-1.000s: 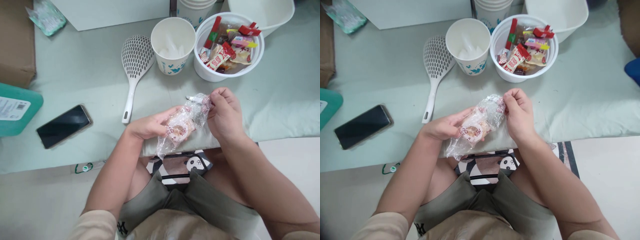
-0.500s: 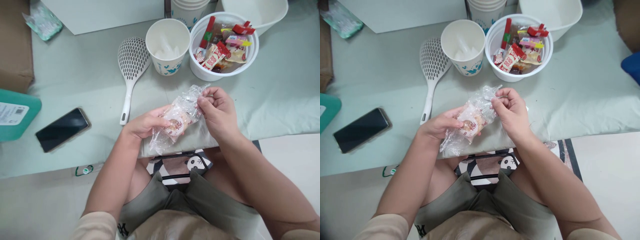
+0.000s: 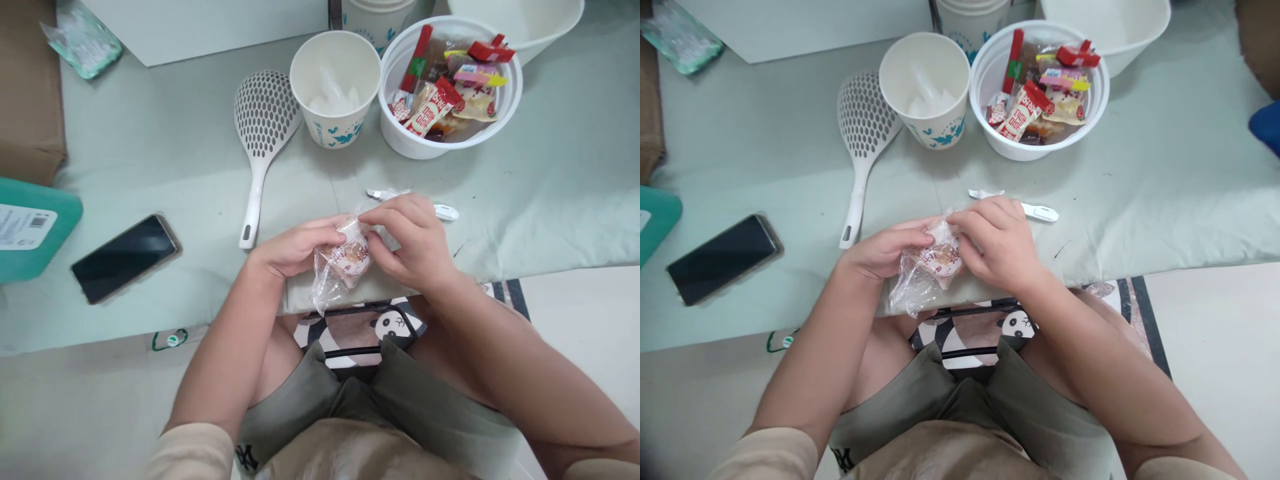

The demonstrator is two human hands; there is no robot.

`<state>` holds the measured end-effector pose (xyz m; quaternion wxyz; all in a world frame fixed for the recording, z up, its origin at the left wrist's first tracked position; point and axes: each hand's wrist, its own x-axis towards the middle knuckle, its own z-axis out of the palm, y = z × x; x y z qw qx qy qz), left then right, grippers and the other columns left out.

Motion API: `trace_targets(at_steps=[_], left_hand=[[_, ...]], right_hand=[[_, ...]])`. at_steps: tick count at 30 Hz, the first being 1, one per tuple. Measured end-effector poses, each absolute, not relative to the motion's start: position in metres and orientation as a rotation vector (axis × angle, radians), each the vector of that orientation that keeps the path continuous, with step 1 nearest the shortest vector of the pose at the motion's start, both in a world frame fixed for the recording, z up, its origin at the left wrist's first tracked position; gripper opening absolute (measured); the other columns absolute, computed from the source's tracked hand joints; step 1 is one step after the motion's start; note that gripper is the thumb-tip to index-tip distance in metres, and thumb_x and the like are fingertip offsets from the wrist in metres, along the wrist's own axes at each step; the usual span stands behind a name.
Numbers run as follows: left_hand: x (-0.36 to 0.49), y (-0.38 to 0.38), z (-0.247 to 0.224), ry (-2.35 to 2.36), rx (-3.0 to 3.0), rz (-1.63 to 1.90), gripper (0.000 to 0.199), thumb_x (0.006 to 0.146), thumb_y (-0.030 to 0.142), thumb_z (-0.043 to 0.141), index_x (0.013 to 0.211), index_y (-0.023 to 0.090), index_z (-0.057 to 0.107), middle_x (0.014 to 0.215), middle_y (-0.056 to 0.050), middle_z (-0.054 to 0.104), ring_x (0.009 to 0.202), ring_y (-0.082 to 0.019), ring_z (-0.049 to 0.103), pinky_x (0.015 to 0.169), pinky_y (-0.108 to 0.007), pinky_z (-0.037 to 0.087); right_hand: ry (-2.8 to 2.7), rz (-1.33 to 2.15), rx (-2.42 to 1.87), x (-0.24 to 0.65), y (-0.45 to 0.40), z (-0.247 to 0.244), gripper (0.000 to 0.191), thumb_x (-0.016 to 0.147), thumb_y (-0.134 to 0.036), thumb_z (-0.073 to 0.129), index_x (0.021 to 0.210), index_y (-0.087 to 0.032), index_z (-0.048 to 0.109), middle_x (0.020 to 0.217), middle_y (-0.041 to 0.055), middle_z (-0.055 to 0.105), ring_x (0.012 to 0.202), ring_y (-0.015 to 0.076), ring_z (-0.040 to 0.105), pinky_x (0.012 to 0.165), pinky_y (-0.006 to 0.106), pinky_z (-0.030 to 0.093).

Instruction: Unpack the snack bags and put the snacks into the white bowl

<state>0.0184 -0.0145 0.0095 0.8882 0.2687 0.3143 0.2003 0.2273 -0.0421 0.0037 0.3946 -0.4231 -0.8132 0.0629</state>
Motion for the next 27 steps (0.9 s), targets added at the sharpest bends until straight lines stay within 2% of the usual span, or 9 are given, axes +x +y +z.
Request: trace_targets(at_steps=[8, 13, 18, 23, 27], left_hand=[[0.015, -0.011, 0.007, 0.653, 0.559, 0.457, 0.042, 0.077, 0.025, 0.074, 0.117, 0.012, 0.069, 0.090, -0.006, 0.074, 0.076, -0.018, 0.068, 0.068, -0.029, 0.052], [0.012, -0.012, 0.009, 0.656, 0.602, 0.421, 0.045, 0.078, 0.027, 0.078, 0.119, 0.012, 0.069, 0.088, -0.004, 0.072, 0.076, -0.016, 0.067, 0.067, -0.027, 0.050], [0.012, -0.012, 0.011, 0.685, 0.607, 0.427, 0.045, 0.077, 0.026, 0.078, 0.118, 0.012, 0.070, 0.087, -0.004, 0.072, 0.073, -0.014, 0.064, 0.066, -0.026, 0.047], [0.010, -0.011, 0.017, 0.758, 0.588, 0.485, 0.048, 0.074, 0.027, 0.075, 0.118, 0.010, 0.069, 0.087, -0.007, 0.074, 0.073, -0.019, 0.068, 0.066, -0.029, 0.052], [0.011, -0.010, 0.021, 0.798, 0.574, 0.573, 0.044, 0.072, 0.024, 0.073, 0.114, 0.012, 0.070, 0.086, -0.004, 0.073, 0.070, -0.017, 0.068, 0.061, -0.026, 0.053]], right_hand=[[-2.047, 0.128, -1.091, 0.227, -0.042, 0.004, 0.013, 0.096, -0.015, 0.061, 0.095, -0.024, 0.070, 0.084, 0.0026, 0.073, 0.079, 0.0200, 0.061, 0.075, 0.037, 0.043], [-2.067, 0.176, -1.147, 0.226, -0.043, 0.005, 0.007, 0.094, -0.021, 0.064, 0.096, -0.023, 0.070, 0.082, 0.0030, 0.071, 0.080, 0.0215, 0.061, 0.076, 0.038, 0.043], [-2.042, 0.173, -1.141, 0.226, -0.043, 0.005, 0.010, 0.096, -0.020, 0.062, 0.090, -0.024, 0.069, 0.082, 0.0018, 0.071, 0.078, 0.0200, 0.061, 0.074, 0.038, 0.043], [-2.011, 0.132, -1.140, 0.229, -0.043, 0.007, 0.010, 0.095, -0.021, 0.061, 0.089, -0.026, 0.068, 0.081, 0.0020, 0.070, 0.078, 0.0206, 0.063, 0.074, 0.038, 0.046], [-2.027, 0.121, -1.162, 0.231, -0.043, 0.007, 0.010, 0.092, -0.020, 0.060, 0.090, -0.027, 0.067, 0.081, 0.0026, 0.070, 0.077, 0.0213, 0.064, 0.073, 0.039, 0.047]])
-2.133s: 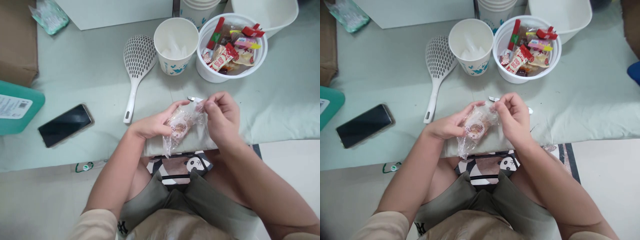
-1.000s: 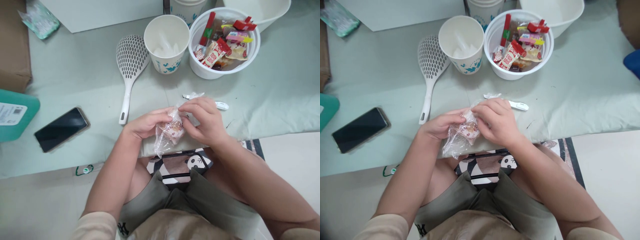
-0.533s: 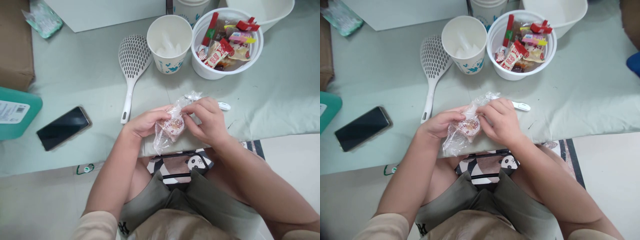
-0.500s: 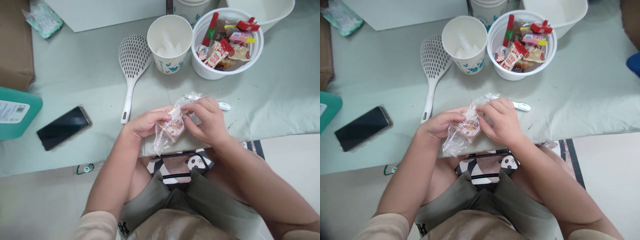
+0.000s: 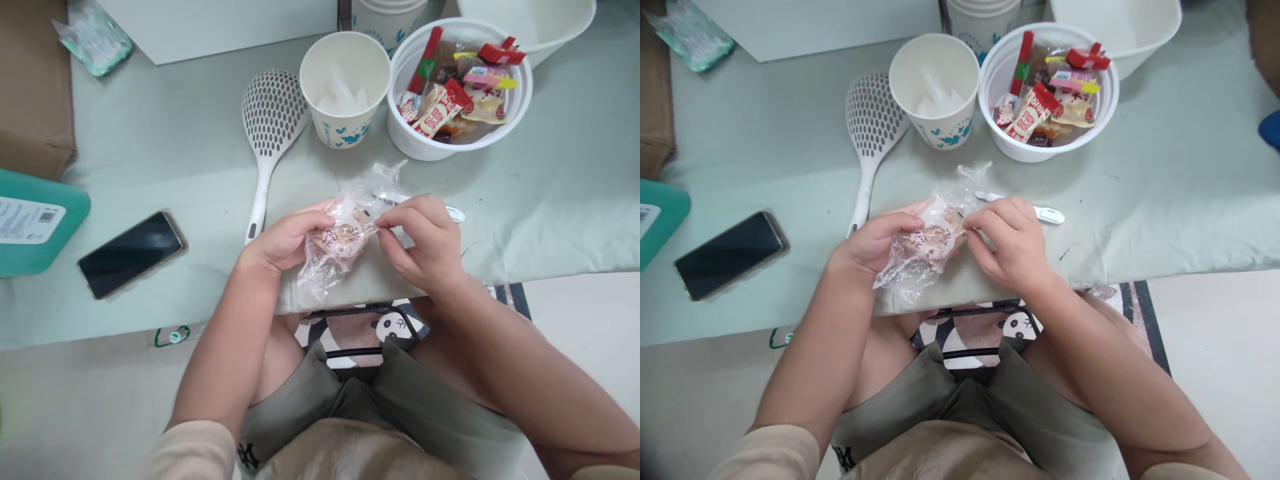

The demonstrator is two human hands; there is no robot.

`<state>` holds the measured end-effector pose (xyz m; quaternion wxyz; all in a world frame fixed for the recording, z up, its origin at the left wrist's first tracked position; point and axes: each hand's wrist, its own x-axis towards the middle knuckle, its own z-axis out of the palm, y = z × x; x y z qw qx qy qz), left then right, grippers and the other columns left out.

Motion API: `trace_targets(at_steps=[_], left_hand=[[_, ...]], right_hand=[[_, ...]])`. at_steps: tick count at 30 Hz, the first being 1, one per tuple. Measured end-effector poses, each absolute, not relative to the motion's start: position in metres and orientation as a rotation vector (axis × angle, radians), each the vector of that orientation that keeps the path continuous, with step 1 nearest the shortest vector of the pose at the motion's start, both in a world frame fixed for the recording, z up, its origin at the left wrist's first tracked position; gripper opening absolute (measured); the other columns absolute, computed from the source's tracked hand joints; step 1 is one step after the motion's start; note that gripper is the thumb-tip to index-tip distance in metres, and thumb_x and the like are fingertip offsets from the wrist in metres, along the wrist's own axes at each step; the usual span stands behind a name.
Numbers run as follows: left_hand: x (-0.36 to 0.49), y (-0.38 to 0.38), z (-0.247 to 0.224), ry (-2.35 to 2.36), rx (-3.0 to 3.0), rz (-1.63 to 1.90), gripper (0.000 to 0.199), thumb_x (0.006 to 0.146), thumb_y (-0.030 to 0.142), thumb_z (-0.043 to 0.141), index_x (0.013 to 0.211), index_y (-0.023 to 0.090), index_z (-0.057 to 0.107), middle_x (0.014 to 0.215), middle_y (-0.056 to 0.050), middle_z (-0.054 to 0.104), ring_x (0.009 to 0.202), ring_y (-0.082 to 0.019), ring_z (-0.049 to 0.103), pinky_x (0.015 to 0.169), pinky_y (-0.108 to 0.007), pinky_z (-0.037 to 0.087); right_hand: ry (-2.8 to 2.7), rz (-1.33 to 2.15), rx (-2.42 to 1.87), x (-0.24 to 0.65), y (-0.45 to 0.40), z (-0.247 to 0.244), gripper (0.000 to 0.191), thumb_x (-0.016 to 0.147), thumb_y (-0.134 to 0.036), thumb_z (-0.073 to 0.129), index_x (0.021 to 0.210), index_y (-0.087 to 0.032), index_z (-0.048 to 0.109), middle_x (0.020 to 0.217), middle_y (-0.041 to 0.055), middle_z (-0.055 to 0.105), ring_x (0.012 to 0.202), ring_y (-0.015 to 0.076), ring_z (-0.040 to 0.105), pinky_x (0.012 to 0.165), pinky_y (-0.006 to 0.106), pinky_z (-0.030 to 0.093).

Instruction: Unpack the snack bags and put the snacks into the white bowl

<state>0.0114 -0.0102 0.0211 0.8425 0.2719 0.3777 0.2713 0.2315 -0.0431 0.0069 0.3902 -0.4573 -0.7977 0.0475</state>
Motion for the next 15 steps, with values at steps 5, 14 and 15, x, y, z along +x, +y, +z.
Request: trace_targets(at_steps=[5, 14, 15], left_hand=[[0.012, -0.004, 0.022, 0.860, 0.557, 0.726, 0.035, 0.076, 0.020, 0.061, 0.109, 0.015, 0.071, 0.090, -0.004, 0.076, 0.078, -0.021, 0.073, 0.066, -0.030, 0.058], [0.008, 0.002, 0.029, 0.878, 0.529, 0.854, 0.040, 0.077, 0.021, 0.058, 0.114, 0.013, 0.068, 0.104, -0.010, 0.079, 0.094, -0.027, 0.077, 0.081, -0.039, 0.064], [0.009, 0.002, 0.029, 0.874, 0.523, 0.853, 0.042, 0.077, 0.021, 0.058, 0.116, 0.013, 0.068, 0.105, -0.010, 0.079, 0.095, -0.027, 0.078, 0.081, -0.039, 0.064]], right_hand=[[-2.020, 0.144, -1.203, 0.235, -0.041, 0.003, 0.009, 0.092, -0.021, 0.058, 0.088, -0.026, 0.064, 0.081, 0.0036, 0.068, 0.076, 0.0221, 0.062, 0.072, 0.040, 0.047], [-1.908, 0.018, -1.339, 0.252, -0.024, -0.006, 0.007, 0.092, -0.022, 0.061, 0.088, -0.026, 0.065, 0.085, 0.0049, 0.069, 0.079, 0.0233, 0.063, 0.074, 0.042, 0.049], [-1.891, 0.001, -1.362, 0.253, -0.024, -0.005, 0.007, 0.091, -0.022, 0.061, 0.090, -0.026, 0.066, 0.088, 0.0056, 0.069, 0.081, 0.0241, 0.064, 0.076, 0.043, 0.050]])
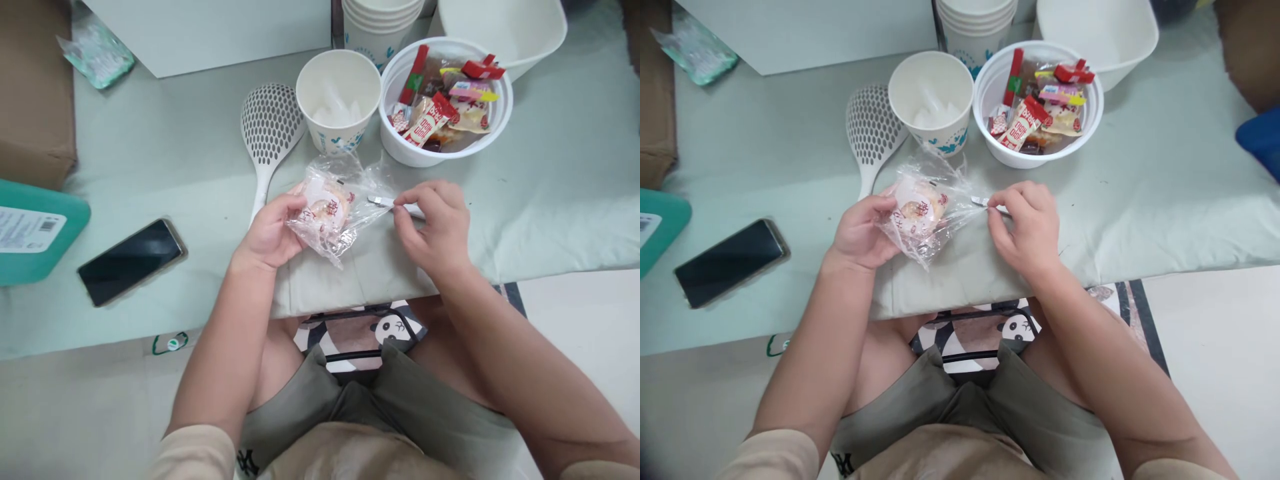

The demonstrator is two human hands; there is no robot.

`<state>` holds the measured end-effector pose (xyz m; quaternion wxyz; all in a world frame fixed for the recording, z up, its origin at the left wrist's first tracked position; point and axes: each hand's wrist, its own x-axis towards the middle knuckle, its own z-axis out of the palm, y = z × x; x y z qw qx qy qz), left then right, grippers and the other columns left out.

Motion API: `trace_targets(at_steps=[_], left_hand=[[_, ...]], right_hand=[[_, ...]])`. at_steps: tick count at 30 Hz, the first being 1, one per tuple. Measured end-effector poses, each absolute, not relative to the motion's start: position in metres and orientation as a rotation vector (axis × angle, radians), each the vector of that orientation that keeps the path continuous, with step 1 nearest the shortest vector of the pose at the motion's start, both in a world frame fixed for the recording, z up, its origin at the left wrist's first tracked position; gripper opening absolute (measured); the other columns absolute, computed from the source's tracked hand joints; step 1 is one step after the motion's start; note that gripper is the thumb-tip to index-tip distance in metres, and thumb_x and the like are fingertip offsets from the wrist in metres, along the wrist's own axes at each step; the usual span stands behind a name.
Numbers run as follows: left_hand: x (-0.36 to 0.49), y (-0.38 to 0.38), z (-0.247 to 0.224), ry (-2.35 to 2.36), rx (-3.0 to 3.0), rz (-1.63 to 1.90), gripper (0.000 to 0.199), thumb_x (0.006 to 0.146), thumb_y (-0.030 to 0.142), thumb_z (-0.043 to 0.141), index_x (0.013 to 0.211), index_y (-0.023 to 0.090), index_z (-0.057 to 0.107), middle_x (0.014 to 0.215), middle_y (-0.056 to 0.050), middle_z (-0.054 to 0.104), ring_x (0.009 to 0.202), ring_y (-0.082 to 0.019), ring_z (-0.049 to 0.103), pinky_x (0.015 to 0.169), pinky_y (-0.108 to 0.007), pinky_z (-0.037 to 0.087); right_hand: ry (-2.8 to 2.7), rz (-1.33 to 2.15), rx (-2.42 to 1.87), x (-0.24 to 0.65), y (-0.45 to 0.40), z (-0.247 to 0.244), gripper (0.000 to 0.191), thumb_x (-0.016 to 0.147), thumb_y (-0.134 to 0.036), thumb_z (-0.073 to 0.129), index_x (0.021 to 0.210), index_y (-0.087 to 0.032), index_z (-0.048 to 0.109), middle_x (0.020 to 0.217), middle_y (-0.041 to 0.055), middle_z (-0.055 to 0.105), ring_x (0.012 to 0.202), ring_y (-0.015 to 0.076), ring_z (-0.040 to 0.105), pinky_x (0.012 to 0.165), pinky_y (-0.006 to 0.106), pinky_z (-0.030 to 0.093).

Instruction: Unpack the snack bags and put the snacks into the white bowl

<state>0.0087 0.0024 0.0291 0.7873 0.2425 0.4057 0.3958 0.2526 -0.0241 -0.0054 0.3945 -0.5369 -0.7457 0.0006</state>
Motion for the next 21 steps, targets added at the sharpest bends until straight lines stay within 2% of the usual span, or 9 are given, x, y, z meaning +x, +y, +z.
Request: trace_targets(at_steps=[5, 8, 10, 12, 15, 17, 21], left_hand=[[0.014, 0.002, 0.024, 0.856, 0.542, 0.917, 0.045, 0.077, 0.020, 0.059, 0.121, 0.016, 0.067, 0.106, -0.007, 0.079, 0.096, -0.024, 0.077, 0.082, -0.035, 0.063], [0.018, 0.000, 0.020, 0.871, 0.587, 0.901, 0.041, 0.076, 0.021, 0.064, 0.117, 0.017, 0.067, 0.102, -0.005, 0.078, 0.088, -0.021, 0.076, 0.075, -0.030, 0.060], [0.021, -0.001, 0.018, 0.865, 0.612, 0.874, 0.040, 0.075, 0.022, 0.066, 0.115, 0.017, 0.067, 0.099, -0.004, 0.078, 0.082, -0.020, 0.074, 0.070, -0.027, 0.057], [0.024, -0.002, 0.017, 0.847, 0.620, 0.846, 0.041, 0.075, 0.022, 0.066, 0.116, 0.016, 0.067, 0.098, -0.005, 0.078, 0.084, -0.020, 0.074, 0.071, -0.027, 0.057], [0.026, -0.001, 0.017, 0.830, 0.589, 0.857, 0.043, 0.078, 0.021, 0.063, 0.120, 0.016, 0.067, 0.101, -0.005, 0.079, 0.093, -0.022, 0.076, 0.081, -0.031, 0.060], [0.025, 0.002, 0.018, 0.836, 0.544, 0.915, 0.042, 0.080, 0.020, 0.059, 0.121, 0.016, 0.067, 0.102, -0.005, 0.080, 0.096, -0.023, 0.077, 0.084, -0.033, 0.062], [0.018, 0.008, 0.025, 0.884, 0.460, 0.997, 0.049, 0.086, 0.023, 0.051, 0.133, 0.016, 0.063, 0.106, -0.007, 0.080, 0.102, -0.027, 0.078, 0.080, -0.035, 0.063]], right_hand=[[-1.851, 0.012, -1.234, 0.246, -0.032, 0.002, 0.029, 0.089, -0.017, 0.059, 0.114, -0.028, 0.067, 0.107, 0.0105, 0.071, 0.096, 0.0292, 0.067, 0.086, 0.049, 0.053], [-1.977, 0.116, -1.080, 0.231, -0.038, 0.004, 0.040, 0.089, -0.020, 0.059, 0.128, -0.029, 0.062, 0.122, 0.0110, 0.071, 0.111, 0.0314, 0.068, 0.096, 0.051, 0.052], [-2.070, 0.154, -1.057, 0.221, -0.040, 0.002, 0.045, 0.087, -0.019, 0.059, 0.132, -0.028, 0.060, 0.124, 0.0097, 0.073, 0.119, 0.0308, 0.066, 0.101, 0.049, 0.049], [-2.109, 0.134, -1.051, 0.215, -0.041, -0.001, 0.040, 0.087, -0.016, 0.059, 0.125, -0.029, 0.064, 0.111, 0.0055, 0.076, 0.117, 0.0277, 0.067, 0.099, 0.045, 0.046], [-2.078, 0.076, -0.997, 0.215, -0.042, -0.003, 0.020, 0.089, -0.012, 0.059, 0.099, -0.029, 0.065, 0.088, -0.0004, 0.074, 0.102, 0.0222, 0.068, 0.091, 0.040, 0.043], [-2.070, 0.086, -0.977, 0.218, -0.043, -0.003, 0.016, 0.090, -0.013, 0.059, 0.091, -0.028, 0.063, 0.085, -0.0011, 0.072, 0.098, 0.0210, 0.066, 0.089, 0.040, 0.041], [-2.095, 0.132, -0.993, 0.225, -0.043, -0.006, 0.012, 0.088, -0.016, 0.060, 0.092, -0.028, 0.064, 0.088, 0.0000, 0.070, 0.100, 0.0222, 0.063, 0.089, 0.041, 0.039]])
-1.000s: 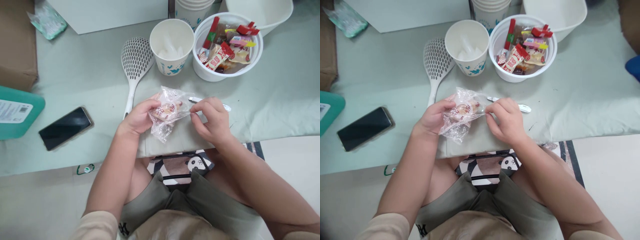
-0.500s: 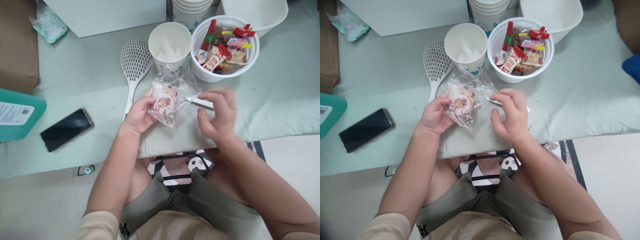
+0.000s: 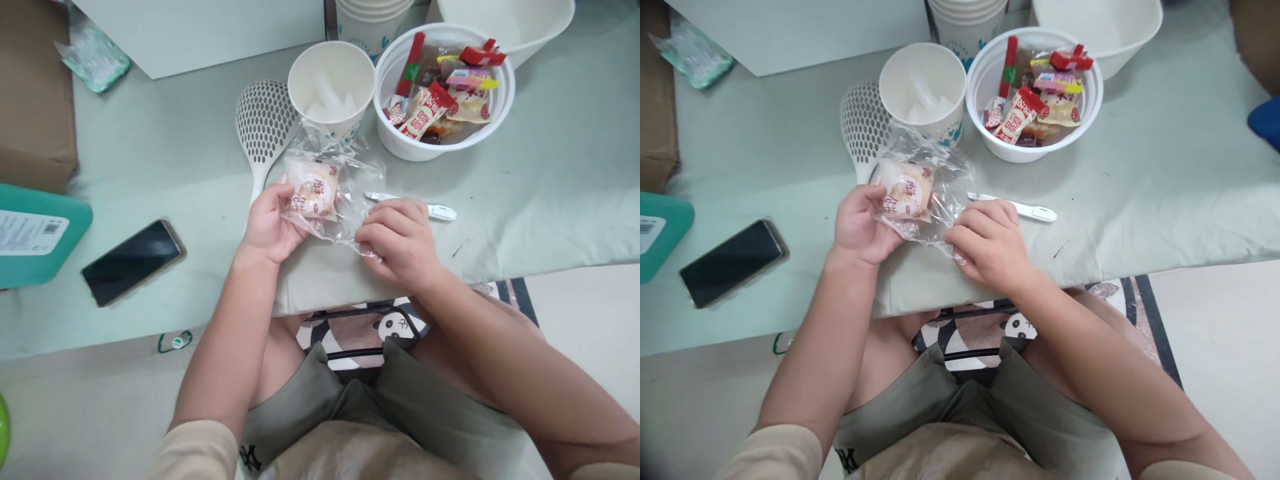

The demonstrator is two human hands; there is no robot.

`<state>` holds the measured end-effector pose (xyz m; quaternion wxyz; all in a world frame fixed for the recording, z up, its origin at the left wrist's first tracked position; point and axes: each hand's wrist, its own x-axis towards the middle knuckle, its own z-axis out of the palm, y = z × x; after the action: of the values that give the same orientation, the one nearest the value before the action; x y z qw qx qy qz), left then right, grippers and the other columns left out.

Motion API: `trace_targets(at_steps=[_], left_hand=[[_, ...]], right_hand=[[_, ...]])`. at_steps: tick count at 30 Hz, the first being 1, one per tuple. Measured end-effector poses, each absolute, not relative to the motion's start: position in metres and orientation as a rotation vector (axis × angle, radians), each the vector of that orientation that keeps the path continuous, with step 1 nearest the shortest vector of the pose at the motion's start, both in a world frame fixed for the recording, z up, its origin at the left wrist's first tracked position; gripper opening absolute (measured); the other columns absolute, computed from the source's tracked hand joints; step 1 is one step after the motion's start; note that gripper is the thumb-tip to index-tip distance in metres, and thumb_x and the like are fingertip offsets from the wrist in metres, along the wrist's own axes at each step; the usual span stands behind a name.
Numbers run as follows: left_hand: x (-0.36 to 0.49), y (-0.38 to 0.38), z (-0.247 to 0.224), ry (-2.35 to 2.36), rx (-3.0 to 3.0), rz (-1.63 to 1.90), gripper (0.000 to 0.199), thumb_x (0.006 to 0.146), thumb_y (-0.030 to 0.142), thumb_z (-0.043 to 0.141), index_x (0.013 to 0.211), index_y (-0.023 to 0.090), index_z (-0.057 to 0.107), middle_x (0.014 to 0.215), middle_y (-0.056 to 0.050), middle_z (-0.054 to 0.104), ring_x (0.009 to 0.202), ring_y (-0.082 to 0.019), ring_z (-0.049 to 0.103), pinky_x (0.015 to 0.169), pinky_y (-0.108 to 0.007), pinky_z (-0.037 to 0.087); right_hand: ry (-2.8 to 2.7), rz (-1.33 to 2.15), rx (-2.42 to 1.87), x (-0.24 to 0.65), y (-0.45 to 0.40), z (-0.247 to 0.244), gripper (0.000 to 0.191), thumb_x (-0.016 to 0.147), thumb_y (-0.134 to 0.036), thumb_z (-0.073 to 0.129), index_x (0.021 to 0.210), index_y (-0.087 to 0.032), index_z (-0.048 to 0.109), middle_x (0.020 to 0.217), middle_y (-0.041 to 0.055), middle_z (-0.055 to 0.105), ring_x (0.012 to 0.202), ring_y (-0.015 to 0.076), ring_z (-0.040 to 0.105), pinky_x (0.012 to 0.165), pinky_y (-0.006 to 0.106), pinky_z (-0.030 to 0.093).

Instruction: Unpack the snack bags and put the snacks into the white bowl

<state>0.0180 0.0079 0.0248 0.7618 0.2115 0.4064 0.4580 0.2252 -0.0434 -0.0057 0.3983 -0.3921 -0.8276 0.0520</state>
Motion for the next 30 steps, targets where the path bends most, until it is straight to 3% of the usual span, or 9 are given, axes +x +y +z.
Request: trace_targets(at_steps=[7, 11, 14, 16, 18, 21, 30], left_hand=[[0.012, 0.010, 0.033, 1.023, 0.430, 1.027, 0.052, 0.091, 0.024, 0.042, 0.138, 0.013, 0.060, 0.109, -0.011, 0.079, 0.110, -0.030, 0.076, 0.079, -0.036, 0.064], [0.012, 0.005, 0.031, 0.943, 0.528, 0.950, 0.051, 0.082, 0.018, 0.048, 0.130, 0.010, 0.064, 0.102, -0.011, 0.079, 0.100, -0.031, 0.078, 0.073, -0.038, 0.065], [0.014, -0.001, 0.028, 0.866, 0.614, 0.840, 0.041, 0.077, 0.019, 0.059, 0.116, 0.010, 0.069, 0.103, -0.012, 0.080, 0.090, -0.029, 0.079, 0.071, -0.037, 0.064], [0.016, -0.004, 0.026, 0.831, 0.641, 0.787, 0.039, 0.074, 0.020, 0.066, 0.112, 0.010, 0.070, 0.104, -0.012, 0.080, 0.087, -0.027, 0.078, 0.072, -0.035, 0.064], [0.018, -0.004, 0.025, 0.813, 0.646, 0.775, 0.039, 0.073, 0.021, 0.069, 0.110, 0.010, 0.071, 0.103, -0.012, 0.080, 0.086, -0.026, 0.078, 0.072, -0.034, 0.064], [0.018, -0.003, 0.026, 0.808, 0.633, 0.796, 0.038, 0.073, 0.021, 0.066, 0.109, 0.012, 0.070, 0.103, -0.012, 0.080, 0.084, -0.027, 0.078, 0.069, -0.036, 0.064], [0.018, -0.001, 0.028, 0.863, 0.603, 0.836, 0.040, 0.077, 0.024, 0.058, 0.115, 0.014, 0.064, 0.103, -0.011, 0.078, 0.086, -0.031, 0.079, 0.068, -0.040, 0.064]], right_hand=[[-2.004, 0.283, -1.095, 0.234, -0.041, 0.002, 0.018, 0.079, -0.017, 0.055, 0.089, -0.026, 0.066, 0.090, 0.0031, 0.070, 0.097, 0.0263, 0.064, 0.089, 0.047, 0.043], [-1.699, 0.448, -1.150, 0.242, -0.033, 0.001, 0.018, 0.096, -0.034, 0.054, 0.108, -0.027, 0.065, 0.106, 0.0082, 0.070, 0.098, 0.0260, 0.067, 0.083, 0.045, 0.053], [-1.493, 0.539, -1.241, 0.242, -0.026, -0.010, 0.032, 0.097, -0.047, 0.064, 0.125, -0.030, 0.058, 0.119, 0.0095, 0.070, 0.093, 0.0222, 0.070, 0.073, 0.038, 0.056], [-1.419, 0.662, -1.286, 0.241, -0.024, -0.016, 0.034, 0.096, -0.052, 0.067, 0.122, -0.031, 0.059, 0.109, 0.0071, 0.073, 0.074, 0.0180, 0.069, 0.062, 0.034, 0.055], [-1.382, 0.785, -1.349, 0.240, -0.025, -0.016, 0.030, 0.097, -0.057, 0.065, 0.105, -0.028, 0.064, 0.083, 0.0021, 0.072, 0.055, 0.0148, 0.062, 0.050, 0.032, 0.049], [-1.381, 0.831, -1.455, 0.241, -0.027, -0.006, 0.040, 0.099, -0.060, 0.060, 0.080, -0.025, 0.066, 0.060, -0.0011, 0.062, 0.045, 0.0131, 0.055, 0.045, 0.030, 0.044], [-1.110, 0.876, -1.521, 0.241, -0.026, 0.015, 0.039, 0.097, -0.051, 0.067, 0.073, -0.021, 0.064, 0.057, -0.0034, 0.057, 0.045, 0.0093, 0.053, 0.043, 0.024, 0.040]])
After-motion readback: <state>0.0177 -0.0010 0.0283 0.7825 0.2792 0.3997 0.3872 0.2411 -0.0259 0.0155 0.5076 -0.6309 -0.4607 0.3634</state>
